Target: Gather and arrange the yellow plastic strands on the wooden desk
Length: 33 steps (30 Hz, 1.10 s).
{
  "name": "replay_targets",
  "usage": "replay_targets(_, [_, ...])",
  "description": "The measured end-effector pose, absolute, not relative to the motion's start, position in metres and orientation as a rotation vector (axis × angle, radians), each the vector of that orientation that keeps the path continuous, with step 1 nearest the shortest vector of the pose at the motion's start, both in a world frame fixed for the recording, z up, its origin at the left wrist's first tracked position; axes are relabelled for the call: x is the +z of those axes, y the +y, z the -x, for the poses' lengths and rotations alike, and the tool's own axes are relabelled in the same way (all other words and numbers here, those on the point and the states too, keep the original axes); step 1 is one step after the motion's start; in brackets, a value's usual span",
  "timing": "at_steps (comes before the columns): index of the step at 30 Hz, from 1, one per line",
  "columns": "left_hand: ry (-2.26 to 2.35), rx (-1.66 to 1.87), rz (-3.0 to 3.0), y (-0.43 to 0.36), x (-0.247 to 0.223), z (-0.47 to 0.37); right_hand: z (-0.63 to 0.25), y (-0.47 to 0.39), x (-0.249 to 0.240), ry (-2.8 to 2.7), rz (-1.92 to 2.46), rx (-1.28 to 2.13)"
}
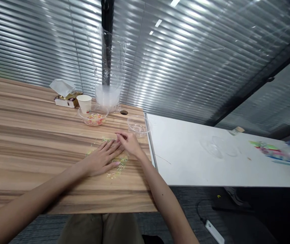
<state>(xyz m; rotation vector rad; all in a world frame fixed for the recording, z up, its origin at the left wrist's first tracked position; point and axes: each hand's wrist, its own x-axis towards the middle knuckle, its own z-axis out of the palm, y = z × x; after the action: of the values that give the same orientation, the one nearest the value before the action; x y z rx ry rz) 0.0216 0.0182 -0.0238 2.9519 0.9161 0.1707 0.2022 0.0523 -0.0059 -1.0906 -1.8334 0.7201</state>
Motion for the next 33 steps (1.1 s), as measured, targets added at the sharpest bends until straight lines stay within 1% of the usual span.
replay_targets(15, [0.945, 0.086, -2.943, 0.018, -0.022, -0.023, -0.204, 0.052, -0.001, -1.837, 1.081, 0.772])
replay_targets(27, [0.932, 0.067, -2.904, 0.021, -0.022, -0.021, -0.207, 0.049, 0.007, -2.016, 1.115, 0.835])
replay_targets(33, [0.932, 0.089, -2.912, 0.026, -0.028, -0.017, -0.208, 0.05, 0.009, -2.094, 1.063, 0.892])
